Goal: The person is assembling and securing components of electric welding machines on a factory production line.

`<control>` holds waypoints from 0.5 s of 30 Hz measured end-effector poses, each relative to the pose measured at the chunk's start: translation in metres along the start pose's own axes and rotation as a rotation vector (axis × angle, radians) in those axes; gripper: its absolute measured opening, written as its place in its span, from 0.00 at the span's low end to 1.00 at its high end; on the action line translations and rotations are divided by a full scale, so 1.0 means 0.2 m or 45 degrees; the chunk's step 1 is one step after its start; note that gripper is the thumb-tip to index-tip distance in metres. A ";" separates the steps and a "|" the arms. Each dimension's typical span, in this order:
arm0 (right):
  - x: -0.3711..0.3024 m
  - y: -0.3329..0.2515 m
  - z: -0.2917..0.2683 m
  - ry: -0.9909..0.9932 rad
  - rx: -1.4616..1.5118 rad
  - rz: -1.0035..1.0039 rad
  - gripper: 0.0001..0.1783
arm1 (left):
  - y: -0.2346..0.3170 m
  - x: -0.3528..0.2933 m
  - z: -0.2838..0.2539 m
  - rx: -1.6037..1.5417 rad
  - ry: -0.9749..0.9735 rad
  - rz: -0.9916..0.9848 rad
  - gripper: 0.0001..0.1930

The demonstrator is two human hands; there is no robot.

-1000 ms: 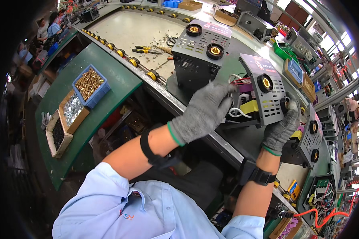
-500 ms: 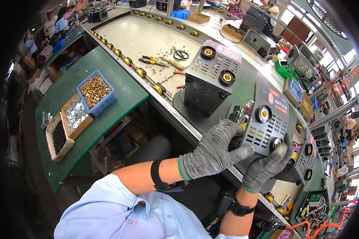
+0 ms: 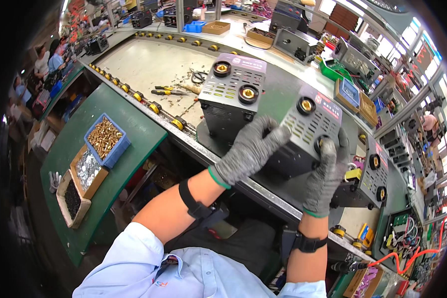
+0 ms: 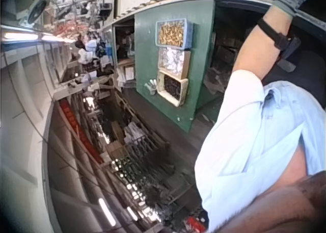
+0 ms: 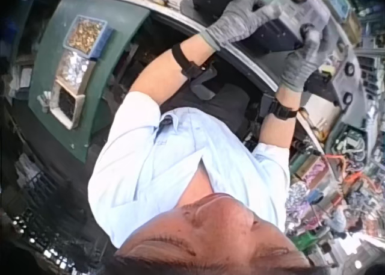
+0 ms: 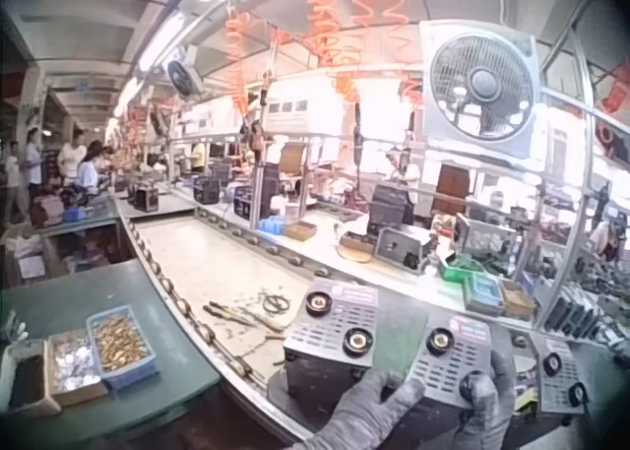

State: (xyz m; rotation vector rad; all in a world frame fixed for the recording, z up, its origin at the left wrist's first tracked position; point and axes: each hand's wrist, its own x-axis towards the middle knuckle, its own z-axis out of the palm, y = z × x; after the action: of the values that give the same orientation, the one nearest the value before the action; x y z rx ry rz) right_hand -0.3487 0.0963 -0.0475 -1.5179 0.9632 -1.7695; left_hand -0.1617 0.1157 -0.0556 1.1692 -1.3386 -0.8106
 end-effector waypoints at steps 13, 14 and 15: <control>0.11 0.06 -0.02 -0.069 0.182 0.083 0.36 | -0.10 0.03 0.12 -0.210 0.178 0.117 0.21; 0.13 0.08 -0.01 -0.053 0.297 0.118 0.34 | -0.09 0.03 0.13 -0.324 0.162 0.016 0.19; 0.13 0.09 -0.01 -0.077 0.358 0.098 0.36 | -0.08 0.02 0.12 -0.311 0.163 -0.047 0.19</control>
State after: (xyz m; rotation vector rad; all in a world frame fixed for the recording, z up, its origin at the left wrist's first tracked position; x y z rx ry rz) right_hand -0.3544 0.0654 -0.0484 -1.3305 0.6997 -1.7131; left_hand -0.1822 0.1025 -0.0730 1.0370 -1.0827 -0.8838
